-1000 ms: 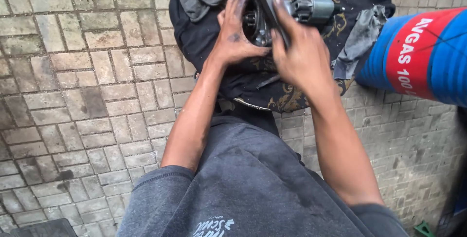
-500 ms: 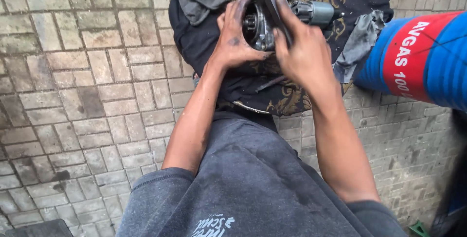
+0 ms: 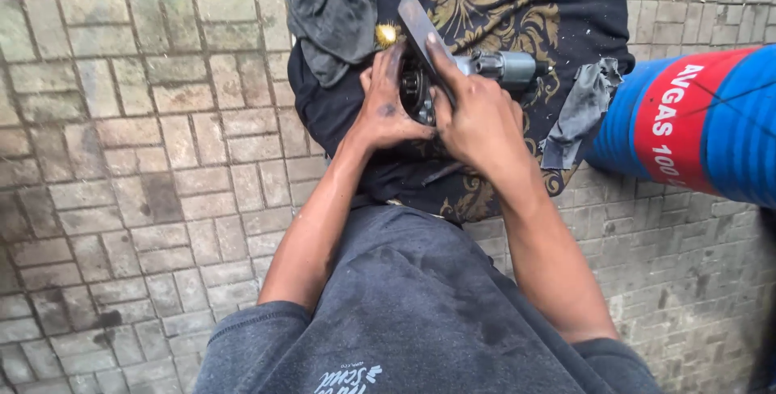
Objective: The person scrubs a cylindrical metal part with a wire brush, rotating it to clean different sides. They then use a cloth to wipe the surface of the part, continuing to rotate it to ensure all areas are cleaned.
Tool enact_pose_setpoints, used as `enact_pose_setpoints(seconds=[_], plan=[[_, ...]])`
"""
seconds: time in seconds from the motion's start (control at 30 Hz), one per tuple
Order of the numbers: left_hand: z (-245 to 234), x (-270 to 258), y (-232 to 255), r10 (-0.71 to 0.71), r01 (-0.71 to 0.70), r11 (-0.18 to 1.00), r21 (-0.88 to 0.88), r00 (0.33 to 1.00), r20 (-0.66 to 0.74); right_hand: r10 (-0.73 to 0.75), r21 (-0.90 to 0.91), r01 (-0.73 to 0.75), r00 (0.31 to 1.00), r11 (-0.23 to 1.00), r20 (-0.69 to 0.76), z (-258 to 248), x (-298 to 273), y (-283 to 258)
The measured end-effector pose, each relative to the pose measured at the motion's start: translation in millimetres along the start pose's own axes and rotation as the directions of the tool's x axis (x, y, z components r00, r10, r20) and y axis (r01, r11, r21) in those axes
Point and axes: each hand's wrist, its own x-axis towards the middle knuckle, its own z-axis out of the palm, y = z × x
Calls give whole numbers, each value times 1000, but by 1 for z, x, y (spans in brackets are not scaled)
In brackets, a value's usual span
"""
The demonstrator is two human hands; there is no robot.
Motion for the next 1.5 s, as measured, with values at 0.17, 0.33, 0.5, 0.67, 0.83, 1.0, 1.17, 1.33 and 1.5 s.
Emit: enact_pose_setpoints(seconds=[0.17, 0.33, 0.5, 0.67, 0.83, 1.0, 1.17, 1.33, 1.5], plan=[[-3, 4, 1, 59, -65, 990, -125, 997, -54, 134, 52, -136, 990, 989, 46, -25, -35, -3], [-5, 6, 3, 48, -58, 986, -154, 997, -63, 268, 61, -278, 954, 959, 136, -37, -72, -4], [0, 3, -9, 52, -63, 990, -129, 995, -85, 128, 35, -129, 991, 991, 48, -18, -1, 2], [-3, 0, 2, 73, -81, 987, -136, 996, -60, 161, -122, -143, 975, 982, 156, -28, -31, 1], [1, 1, -11, 66, -74, 986, -153, 996, -58, 213, -173, -164, 922, 971, 323, -36, -73, 15], [-6, 1, 7, 57, -65, 989, -136, 997, -58, 159, 124, -180, 974, 976, 160, -25, -43, 18], [-9, 5, 11, 53, -60, 986, -158, 998, -45, 117, 401, -96, 993, 911, -30, -15, -30, 34], [-10, 3, 9, 68, -74, 987, -140, 997, -44, 81, 521, -48, 996, 852, -41, -16, -31, 32], [-10, 2, 15, 75, -81, 991, -103, 996, -57, 36, 382, -17, 998, 924, -42, -8, -42, 31]])
